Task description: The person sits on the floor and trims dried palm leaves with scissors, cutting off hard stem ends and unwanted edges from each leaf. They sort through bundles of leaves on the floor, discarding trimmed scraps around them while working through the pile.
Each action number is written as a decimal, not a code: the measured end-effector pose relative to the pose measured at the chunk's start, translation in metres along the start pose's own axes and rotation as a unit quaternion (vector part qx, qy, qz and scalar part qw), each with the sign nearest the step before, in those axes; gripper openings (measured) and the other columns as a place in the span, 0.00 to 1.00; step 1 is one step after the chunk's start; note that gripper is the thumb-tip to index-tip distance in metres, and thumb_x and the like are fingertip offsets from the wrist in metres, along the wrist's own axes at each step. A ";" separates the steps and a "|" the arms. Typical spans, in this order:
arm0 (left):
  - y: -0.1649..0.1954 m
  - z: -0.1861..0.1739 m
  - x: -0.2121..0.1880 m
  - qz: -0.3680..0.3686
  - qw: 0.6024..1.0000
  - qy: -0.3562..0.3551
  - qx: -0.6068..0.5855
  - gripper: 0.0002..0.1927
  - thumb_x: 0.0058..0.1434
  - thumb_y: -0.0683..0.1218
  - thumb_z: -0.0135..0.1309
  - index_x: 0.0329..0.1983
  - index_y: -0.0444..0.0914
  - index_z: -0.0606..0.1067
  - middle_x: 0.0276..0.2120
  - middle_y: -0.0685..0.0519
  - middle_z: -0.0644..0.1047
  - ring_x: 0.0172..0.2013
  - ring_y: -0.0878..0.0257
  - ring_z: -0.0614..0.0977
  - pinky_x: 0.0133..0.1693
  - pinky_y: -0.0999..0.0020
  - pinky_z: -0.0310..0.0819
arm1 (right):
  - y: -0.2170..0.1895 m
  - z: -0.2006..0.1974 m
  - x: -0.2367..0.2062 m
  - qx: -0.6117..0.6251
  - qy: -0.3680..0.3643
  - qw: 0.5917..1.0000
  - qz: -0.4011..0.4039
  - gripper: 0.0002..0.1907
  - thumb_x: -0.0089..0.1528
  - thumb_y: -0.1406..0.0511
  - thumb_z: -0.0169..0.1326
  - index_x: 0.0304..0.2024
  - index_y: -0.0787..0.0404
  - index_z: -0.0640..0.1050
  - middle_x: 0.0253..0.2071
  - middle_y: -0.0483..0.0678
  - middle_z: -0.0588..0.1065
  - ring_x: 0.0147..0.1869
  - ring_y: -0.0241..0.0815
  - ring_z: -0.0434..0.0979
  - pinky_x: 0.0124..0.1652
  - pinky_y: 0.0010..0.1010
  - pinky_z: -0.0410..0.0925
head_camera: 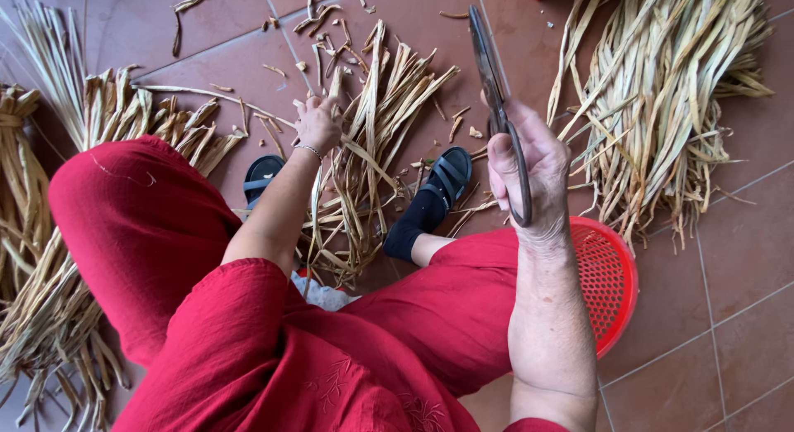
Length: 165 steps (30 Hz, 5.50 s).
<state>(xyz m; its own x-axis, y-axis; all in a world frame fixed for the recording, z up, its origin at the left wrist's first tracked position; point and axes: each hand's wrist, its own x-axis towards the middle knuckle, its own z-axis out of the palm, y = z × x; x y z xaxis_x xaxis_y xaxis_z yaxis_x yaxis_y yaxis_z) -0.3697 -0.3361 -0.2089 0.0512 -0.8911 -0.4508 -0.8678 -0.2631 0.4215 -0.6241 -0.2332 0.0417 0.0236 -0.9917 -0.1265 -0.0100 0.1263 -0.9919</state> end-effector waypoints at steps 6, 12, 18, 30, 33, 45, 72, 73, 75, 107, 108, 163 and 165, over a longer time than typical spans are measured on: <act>-0.006 -0.008 -0.024 -0.012 0.997 -0.012 -0.072 0.13 0.63 0.50 0.57 0.51 0.49 0.81 0.47 0.55 0.79 0.48 0.55 0.79 0.51 0.53 0.73 | -0.002 0.021 -0.023 0.084 0.004 0.996 0.013 0.26 0.72 0.52 0.55 0.60 0.67 0.73 0.25 0.40 0.66 0.22 0.27 0.61 0.22 0.19 0.55; 0.017 -0.023 -0.058 0.148 0.825 -0.012 -0.546 0.20 0.66 0.48 0.62 0.53 0.34 0.68 0.39 0.54 0.78 0.38 0.68 0.79 0.41 0.68 0.78 | 0.025 0.036 -0.035 0.071 0.009 0.997 -0.033 0.26 0.74 0.50 0.50 0.61 0.64 0.69 0.35 0.42 0.70 0.34 0.30 0.69 0.34 0.21 0.65; 0.028 -0.069 -0.147 0.268 0.784 -0.108 -0.550 0.19 0.72 0.44 0.52 0.64 0.35 0.73 0.44 0.58 0.77 0.42 0.72 0.74 0.46 0.76 0.73 | 0.047 0.055 -0.051 -0.066 0.031 0.997 -0.020 0.30 0.72 0.46 0.44 0.65 0.61 0.70 0.33 0.40 0.70 0.33 0.28 0.70 0.35 0.20 0.67; 0.010 -0.080 -0.212 0.313 0.741 -0.170 -0.570 0.27 0.66 0.37 0.57 0.69 0.37 0.68 0.53 0.53 0.80 0.52 0.68 0.80 0.55 0.69 0.78 | 0.012 0.090 -0.106 -0.381 0.022 0.911 -0.158 0.32 0.69 0.45 0.50 0.64 0.61 0.73 0.45 0.54 0.76 0.41 0.47 0.79 0.42 0.36 0.72; 0.004 -0.085 -0.220 0.319 0.737 -0.176 -0.569 0.21 0.70 0.41 0.56 0.66 0.35 0.71 0.51 0.55 0.79 0.51 0.70 0.79 0.54 0.70 0.78 | 0.007 0.094 -0.115 -0.381 0.012 0.912 -0.154 0.31 0.69 0.44 0.50 0.61 0.60 0.74 0.43 0.54 0.79 0.42 0.49 0.83 0.41 0.38 0.73; 0.003 -0.104 -0.230 0.265 0.703 -0.107 -0.652 0.09 0.70 0.45 0.59 0.47 0.34 0.77 0.37 0.58 0.80 0.38 0.72 0.80 0.44 0.74 0.77 | 0.016 0.105 -0.124 -0.456 -0.010 0.867 -0.200 0.32 0.69 0.45 0.48 0.63 0.61 0.71 0.42 0.57 0.76 0.43 0.56 0.81 0.44 0.47 0.71; -0.008 -0.101 -0.217 0.191 0.700 -0.180 -0.664 0.06 0.67 0.44 0.61 0.40 0.35 0.79 0.34 0.58 0.81 0.34 0.73 0.80 0.40 0.76 0.76 | 0.040 0.116 -0.115 -0.458 -0.010 0.848 -0.266 0.27 0.75 0.49 0.40 0.59 0.66 0.69 0.27 0.56 0.76 0.29 0.60 0.78 0.31 0.48 0.69; -0.007 -0.100 -0.218 0.191 0.704 -0.185 -0.658 0.06 0.67 0.44 0.62 0.39 0.35 0.79 0.34 0.58 0.81 0.35 0.73 0.80 0.41 0.76 0.76 | 0.041 0.116 -0.113 -0.450 -0.004 0.844 -0.290 0.27 0.76 0.49 0.39 0.60 0.67 0.68 0.29 0.56 0.77 0.30 0.60 0.78 0.32 0.48 0.69; -0.007 -0.097 -0.218 0.188 0.685 -0.197 -0.676 0.06 0.67 0.43 0.61 0.41 0.34 0.78 0.35 0.56 0.80 0.35 0.72 0.80 0.42 0.75 0.76 | 0.046 0.114 -0.113 -0.471 -0.017 0.863 -0.182 0.25 0.75 0.49 0.40 0.55 0.63 0.72 0.23 0.56 0.75 0.28 0.58 0.78 0.31 0.47 0.68; -0.080 0.035 0.032 -0.222 0.935 0.161 -0.224 0.28 0.51 0.57 0.71 0.43 0.34 0.76 0.38 0.37 0.80 0.39 0.42 0.82 0.42 0.51 0.77 | 0.022 0.044 -0.045 -0.063 0.102 0.990 0.073 0.50 0.69 0.33 0.29 0.67 0.70 0.67 0.32 0.44 0.70 0.27 0.30 0.65 0.30 0.20 0.57; -0.080 0.035 0.033 -0.214 0.942 0.153 -0.210 0.25 0.54 0.57 0.70 0.42 0.34 0.78 0.38 0.38 0.81 0.39 0.44 0.83 0.42 0.52 0.78 | 0.024 0.044 -0.047 -0.079 0.088 0.990 0.073 0.50 0.70 0.33 0.28 0.67 0.70 0.67 0.33 0.44 0.70 0.28 0.29 0.64 0.31 0.19 0.55; -0.051 0.069 -0.045 0.084 0.995 0.004 -0.044 0.18 0.66 0.52 0.56 0.30 0.33 0.79 0.29 0.35 0.80 0.33 0.42 0.84 0.41 0.48 0.79 | -0.003 -0.002 -0.118 -0.110 0.134 0.985 0.013 0.49 0.70 0.34 0.37 0.68 0.71 0.67 0.39 0.47 0.73 0.35 0.33 0.70 0.38 0.25 0.67; -0.033 0.070 -0.017 0.100 0.991 0.064 -0.069 0.15 0.64 0.49 0.58 0.29 0.32 0.78 0.28 0.33 0.79 0.34 0.41 0.83 0.41 0.48 0.79 | -0.002 -0.003 -0.116 -0.110 0.132 0.985 0.018 0.49 0.71 0.34 0.38 0.69 0.72 0.67 0.40 0.47 0.72 0.34 0.32 0.70 0.39 0.25 0.68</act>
<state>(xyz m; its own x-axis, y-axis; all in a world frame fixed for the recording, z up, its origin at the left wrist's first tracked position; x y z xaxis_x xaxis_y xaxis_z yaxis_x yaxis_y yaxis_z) -0.3769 -0.2863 -0.2699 -0.0458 -0.9679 -0.2473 -0.7919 -0.1157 0.5996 -0.6296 -0.1185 0.0580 -0.2415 -0.9622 -0.1259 -0.2240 0.1815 -0.9576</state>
